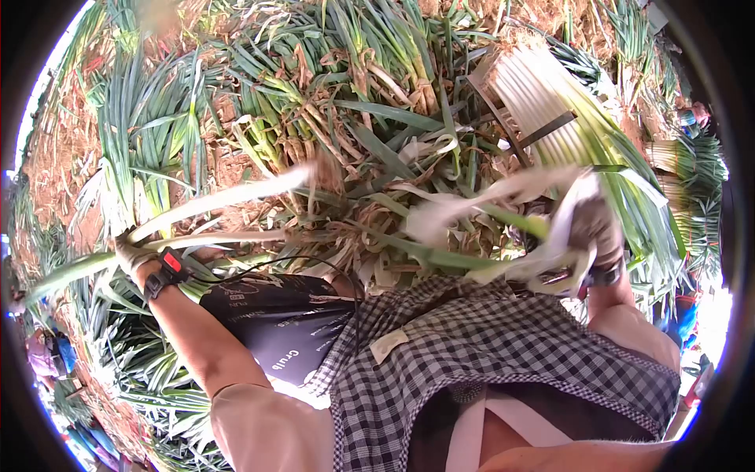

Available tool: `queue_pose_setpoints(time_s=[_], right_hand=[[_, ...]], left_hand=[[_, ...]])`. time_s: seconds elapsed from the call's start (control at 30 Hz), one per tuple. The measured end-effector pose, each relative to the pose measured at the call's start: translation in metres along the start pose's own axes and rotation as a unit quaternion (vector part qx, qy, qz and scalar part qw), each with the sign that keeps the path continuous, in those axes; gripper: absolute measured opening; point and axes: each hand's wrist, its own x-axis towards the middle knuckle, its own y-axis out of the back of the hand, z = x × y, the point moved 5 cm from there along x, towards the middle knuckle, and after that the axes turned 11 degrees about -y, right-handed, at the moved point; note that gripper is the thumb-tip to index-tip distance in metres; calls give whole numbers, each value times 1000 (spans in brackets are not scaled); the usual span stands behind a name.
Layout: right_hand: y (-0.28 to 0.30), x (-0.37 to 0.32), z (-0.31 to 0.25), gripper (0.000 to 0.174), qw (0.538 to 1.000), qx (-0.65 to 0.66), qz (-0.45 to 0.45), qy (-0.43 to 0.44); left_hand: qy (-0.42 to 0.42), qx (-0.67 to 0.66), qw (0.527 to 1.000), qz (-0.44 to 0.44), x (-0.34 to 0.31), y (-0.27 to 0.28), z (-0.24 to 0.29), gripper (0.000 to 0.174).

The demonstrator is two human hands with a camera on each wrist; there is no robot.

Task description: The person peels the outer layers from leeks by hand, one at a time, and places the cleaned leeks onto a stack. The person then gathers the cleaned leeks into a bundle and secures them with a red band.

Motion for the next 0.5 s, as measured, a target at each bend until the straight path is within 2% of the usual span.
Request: queue_pose_setpoints(time_s=[0.03, 0.1, 0.13, 0.17, 0.2, 0.23, 0.27, 0.3, 0.33, 0.37, 0.43, 0.47, 0.5], right_hand=[[15, -13, -8, 35, 966, 228, -2, 125], [69, -1, 9, 36, 969, 118, 92, 197], [62, 32, 10, 38, 971, -171, 70, 148], [6, 54, 3, 42, 792, -587, 21, 164], [-5, 80, 32, 41, 706, -702, 80, -42], [-1, 94, 62, 45, 536, -839, 29, 89], [-10, 103, 63, 46, 477, -843, 33, 247], [-22, 103, 48, 46, 477, -840, 38, 255], [-44, 95, 19, 41, 584, -756, 60, 288], [-60, 92, -3, 36, 680, -657, 81, 314], [-88, 89, -24, 29, 665, -571, 90, 473], [-102, 89, -32, 29, 664, -535, 91, 514], [-114, 87, -38, 29, 662, -498, 91, 553]], left_hand=[[-15, -25, 1000, 9, -18, -8, 14, 28], [-96, -21, 995, 32, -31, -17, 38, 28], [-106, -24, 994, 28, -38, -24, 49, 28], [-159, -40, 986, 43, -48, -33, 69, 28], [-211, -56, 974, 55, -63, -44, 91, 29], [-240, -114, 964, 26, -91, -60, 116, 25], [-263, -127, 956, 3, -106, -69, 137, 25], [-284, -137, 949, -18, -121, -74, 155, 25], [-289, -155, 944, -19, -134, -77, 172, 25], [-343, -150, 927, -19, -157, -83, 192, 25], [-372, -218, 899, -82, -181, -85, 221, 26], [-404, -182, 894, -64, -196, -84, 237, 29], [-404, -251, 872, -115, -200, -81, 251, 31]])
